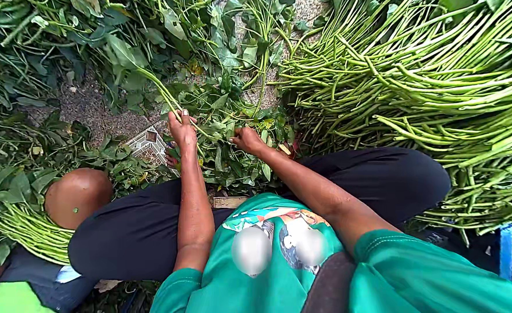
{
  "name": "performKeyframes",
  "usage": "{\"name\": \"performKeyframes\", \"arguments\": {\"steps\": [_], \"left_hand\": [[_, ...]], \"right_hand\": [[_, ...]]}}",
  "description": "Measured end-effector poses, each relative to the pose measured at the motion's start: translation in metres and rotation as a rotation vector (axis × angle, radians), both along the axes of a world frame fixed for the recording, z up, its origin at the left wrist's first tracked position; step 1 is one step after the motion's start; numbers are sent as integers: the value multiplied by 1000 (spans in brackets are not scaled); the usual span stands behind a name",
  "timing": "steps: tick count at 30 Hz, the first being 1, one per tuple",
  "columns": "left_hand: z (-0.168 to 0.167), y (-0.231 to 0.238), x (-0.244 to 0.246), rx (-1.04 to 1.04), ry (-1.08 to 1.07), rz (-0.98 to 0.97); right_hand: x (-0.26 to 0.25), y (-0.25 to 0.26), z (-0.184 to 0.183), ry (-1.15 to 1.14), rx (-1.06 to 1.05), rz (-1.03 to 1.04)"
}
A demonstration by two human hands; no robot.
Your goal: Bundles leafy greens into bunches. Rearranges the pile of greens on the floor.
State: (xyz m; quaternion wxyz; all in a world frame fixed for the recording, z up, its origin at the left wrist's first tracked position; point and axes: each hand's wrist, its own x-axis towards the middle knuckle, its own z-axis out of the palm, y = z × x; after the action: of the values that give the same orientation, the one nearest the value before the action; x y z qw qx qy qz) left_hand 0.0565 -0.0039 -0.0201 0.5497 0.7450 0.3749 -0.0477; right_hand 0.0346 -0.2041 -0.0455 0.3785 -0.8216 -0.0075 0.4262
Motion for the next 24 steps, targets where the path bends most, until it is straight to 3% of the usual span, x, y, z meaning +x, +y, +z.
{"name": "performKeyframes", "arguments": {"steps": [2,6,11,13,16,18,20,22,24], "left_hand": [[-1,-3,-1,83,54,-95],[-5,-6,-3,72,68,-163],[-3,1,-4,25,-74,5],[3,13,-3,110,-154,115],[5,16,0,163,-214,226],[1,10,-3,59,-156,246],[1,4,-5,-203,-39,284],[-1,4,-7,-401,26,307],[-3,3,-10,-453,15,314]], "right_hand": [[-2,3,5,-187,-115,95],[7,26,28,-299,171,114],[-14,39,15,-472,296,267],[-14,26,3,-517,232,230],[8,6,-24,-340,-27,130],[24,-2,-45,-174,-177,139],[32,-5,-58,-54,-259,192],[33,-3,-63,-37,-259,256],[33,5,-57,-54,-196,254]]}}
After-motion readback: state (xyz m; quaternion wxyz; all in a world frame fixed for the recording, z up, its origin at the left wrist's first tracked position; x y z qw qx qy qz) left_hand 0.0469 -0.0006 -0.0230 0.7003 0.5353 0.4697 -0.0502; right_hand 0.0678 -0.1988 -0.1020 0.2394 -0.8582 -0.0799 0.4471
